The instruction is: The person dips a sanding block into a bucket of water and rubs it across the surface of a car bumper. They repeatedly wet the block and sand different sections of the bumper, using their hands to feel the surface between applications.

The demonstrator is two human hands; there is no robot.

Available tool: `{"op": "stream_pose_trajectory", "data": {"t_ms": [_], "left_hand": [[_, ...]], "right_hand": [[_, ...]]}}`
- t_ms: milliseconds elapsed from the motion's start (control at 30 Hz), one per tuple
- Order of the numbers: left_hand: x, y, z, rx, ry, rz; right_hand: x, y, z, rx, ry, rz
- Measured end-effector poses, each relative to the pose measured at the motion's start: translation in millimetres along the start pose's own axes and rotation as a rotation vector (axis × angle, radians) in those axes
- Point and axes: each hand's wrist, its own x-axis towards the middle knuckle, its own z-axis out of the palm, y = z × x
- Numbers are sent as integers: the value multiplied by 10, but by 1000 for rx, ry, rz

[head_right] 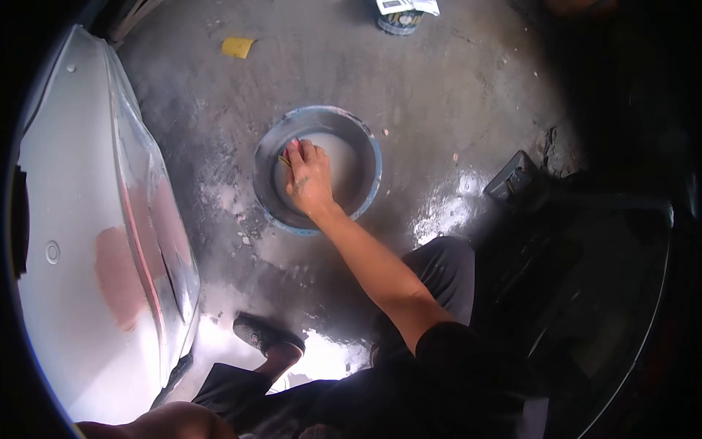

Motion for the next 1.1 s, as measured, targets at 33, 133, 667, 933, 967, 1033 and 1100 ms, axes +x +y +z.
{"op": "stream_pose_trajectory", "data": {"t_ms": [33, 133, 667, 933, 967, 1033, 1100], "left_hand": [[10, -2, -23, 2, -7, -9], [62, 7, -75, 0, -29, -20], [304, 294, -362, 37, -39, -44], [361, 338, -483, 19, -37, -70], [367, 342, -496, 16, -39, -68], [392, 336, -504, 16, -46, -71], [414, 333, -529, -4, -49, -65]], "right_hand": [[-5, -16, -6, 9, -21, -1], [-29, -68, 22, 22, -25, -40], [-93, -63, -125, 90, -29, -87], [-240, -38, -773, -163, -170, -239], [-347, 75, -773, -229, -196, -242], [-377, 68, -765, -218, -226, -244], [-313, 28, -715, -193, -244, -194]]}}
